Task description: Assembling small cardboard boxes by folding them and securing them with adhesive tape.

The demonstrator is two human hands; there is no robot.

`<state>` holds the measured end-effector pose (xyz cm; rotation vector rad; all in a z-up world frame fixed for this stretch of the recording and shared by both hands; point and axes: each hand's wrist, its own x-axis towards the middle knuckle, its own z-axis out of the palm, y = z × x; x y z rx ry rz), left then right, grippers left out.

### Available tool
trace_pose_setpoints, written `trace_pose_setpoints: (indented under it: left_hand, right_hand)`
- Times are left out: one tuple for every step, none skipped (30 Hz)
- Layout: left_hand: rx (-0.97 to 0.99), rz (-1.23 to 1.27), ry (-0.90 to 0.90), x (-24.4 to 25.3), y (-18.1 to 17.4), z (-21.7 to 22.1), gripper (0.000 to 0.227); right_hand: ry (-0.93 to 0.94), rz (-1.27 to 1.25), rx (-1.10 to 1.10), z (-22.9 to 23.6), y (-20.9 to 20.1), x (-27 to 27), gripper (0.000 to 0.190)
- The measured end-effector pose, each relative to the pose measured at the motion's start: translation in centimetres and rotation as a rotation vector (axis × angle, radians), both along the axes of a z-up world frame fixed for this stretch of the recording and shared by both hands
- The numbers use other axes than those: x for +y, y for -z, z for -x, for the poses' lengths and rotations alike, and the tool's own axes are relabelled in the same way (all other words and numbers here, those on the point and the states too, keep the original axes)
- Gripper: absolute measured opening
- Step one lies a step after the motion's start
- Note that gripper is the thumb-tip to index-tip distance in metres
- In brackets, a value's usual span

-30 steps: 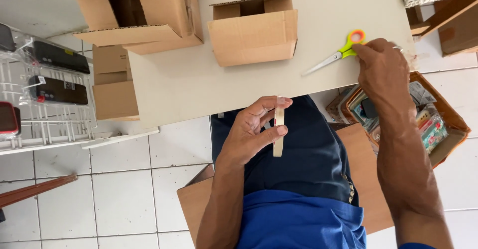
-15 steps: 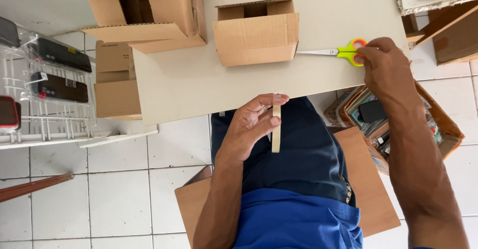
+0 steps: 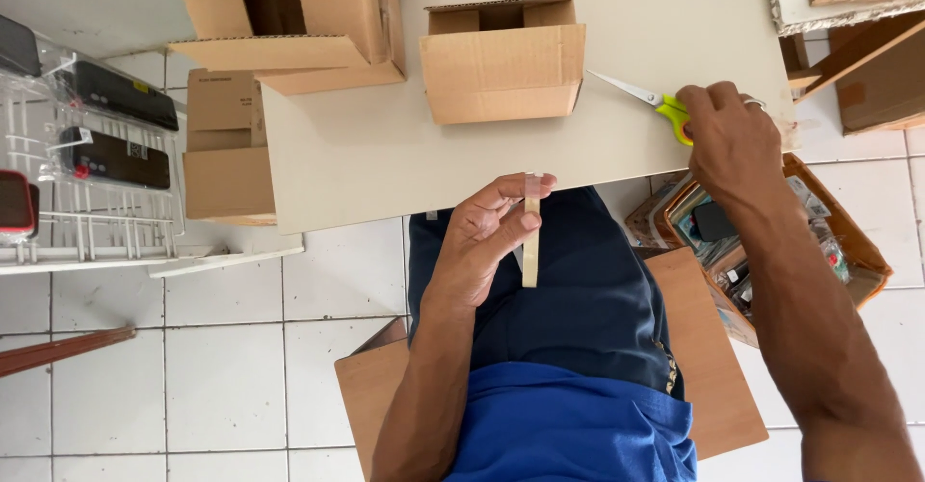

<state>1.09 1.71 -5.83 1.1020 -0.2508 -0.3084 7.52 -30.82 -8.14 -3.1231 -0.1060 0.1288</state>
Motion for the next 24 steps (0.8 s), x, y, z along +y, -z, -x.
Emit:
trace_pose_setpoints:
  left_hand:
    - [0.001,0.002,-0.005,0.2,-0.1,0.1,0.025]
    - [-0.027,0.019,0.029,0.5,-0.2,0.2,0.029]
    - [-0.055,0.036,0.065,0.7,-0.2,0.3,0.033]
    - [-0.053,0.037,0.061,0.8,-0.2,0.3,0.033]
    - [-0.07,0.008,0.067,0.9,-0.2,0.4,0.033]
    - [-0.086,-0.022,0.073,1.0,-0.2,0.5,0.033]
    - [-0.083,-0.019,0.072,1.0,-0.3,0.5,0.033]
    - [-0.082,-0.044,0.07,1.0,-0.3,0.4,0.033]
    - [-0.075,-0.071,0.069,1.1,-0.3,0.6,0.032]
    - [-0.067,-0.069,0.068,1.1,-0.3,0.6,0.032]
    - [-0.069,-0.085,0.064,1.1,-0.2,0.6,0.034]
    - [-0.071,-0.1,0.06,1.1,-0.2,0.6,0.037]
    - [-0.065,-0.099,0.062,1.2,-0.2,0.6,0.037]
    - [-0.065,-0.111,0.074,1.2,-0.3,0.6,0.037]
    - [-0.067,-0.124,0.086,1.3,-0.3,0.5,0.037]
    - [-0.064,-0.123,0.087,1.3,-0.5,0.5,0.037]
    - [-0.062,-0.147,0.094,1.3,-0.7,0.5,0.036]
    - [-0.06,-0.171,0.102,1.4,-0.9,0.5,0.036]
    - [-0.056,-0.17,0.104,1.3,-1.0,0.6,0.036]
    - [-0.043,-0.156,0.115,1.3,-1.1,0.6,0.035]
    - [-0.032,-0.142,0.125,1.4,-1.3,0.5,0.034]
    - [-0.031,-0.143,0.125,1.4,-1.3,0.4,0.034]
    - [-0.013,-0.146,0.123,1.5,-1.3,0.5,0.034]
    - [0.004,-0.15,0.121,1.5,-1.3,0.5,0.033]
  right_hand:
    - [-0.005,0.002,0.001,0.4,-0.6,0.4,0.041]
    - [0.039,-0.104,0.026,0.7,-1.2,0.7,0.042]
    - [0.085,-0.211,0.051,1.1,-1.8,1.0,0.044]
    - [0.082,-0.21,0.053,1.7,-2.0,0.7,0.044]
    - [0.035,-0.443,0.099,2.5,-2.2,0.3,0.039]
    - [-0.013,-0.68,0.143,3.3,-2.4,-0.1,0.035]
    - [-0.013,-0.676,0.146,3.8,-2.3,-0.4,0.035]
    - [-0.16,-0.815,0.296,4.2,-2.2,-0.7,0.047]
    - [-0.308,-0.953,0.451,4.9,-2.0,-0.9,0.06]
    - [-0.305,-0.952,0.459,5.1,-2.5,-0.5,0.06]
    - [-0.273,-0.949,0.583,5.3,-3.0,-0.1,0.06]
    - [-0.239,-0.944,0.707,5.5,-3.5,0.2,0.061]
    - [-0.235,-0.944,0.711,5.4,-3.4,0.1,0.061]
    - [-0.268,-0.908,0.748,5.3,-3.4,-0.1,0.057]
    - [-0.304,-0.872,0.783,5.1,-3.4,-0.3,0.053]
    - [-0.301,-0.872,0.786,4.9,-3.2,-0.4,0.053]
    - [-0.315,-0.938,0.8,4.8,-3.0,-0.4,0.054]
    - [-0.329,-1.004,0.814,4.7,-2.8,-0.5,0.054]
    - [-0.325,-1.005,0.816,4.6,-3.1,-0.4,0.054]
    - [-0.298,-0.957,0.836,4.4,-3.3,-0.3,0.053]
    - [-0.274,-0.91,0.854,4.1,-3.6,-0.1,0.052]
    - [-0.273,-0.91,0.854,4.1,-3.6,-0.4,0.052]
    - [-0.238,-0.862,0.839,4.1,-3.7,-0.6,0.053]
    - [-0.203,-0.814,0.824,4.2,-3.7,-0.8,0.054]
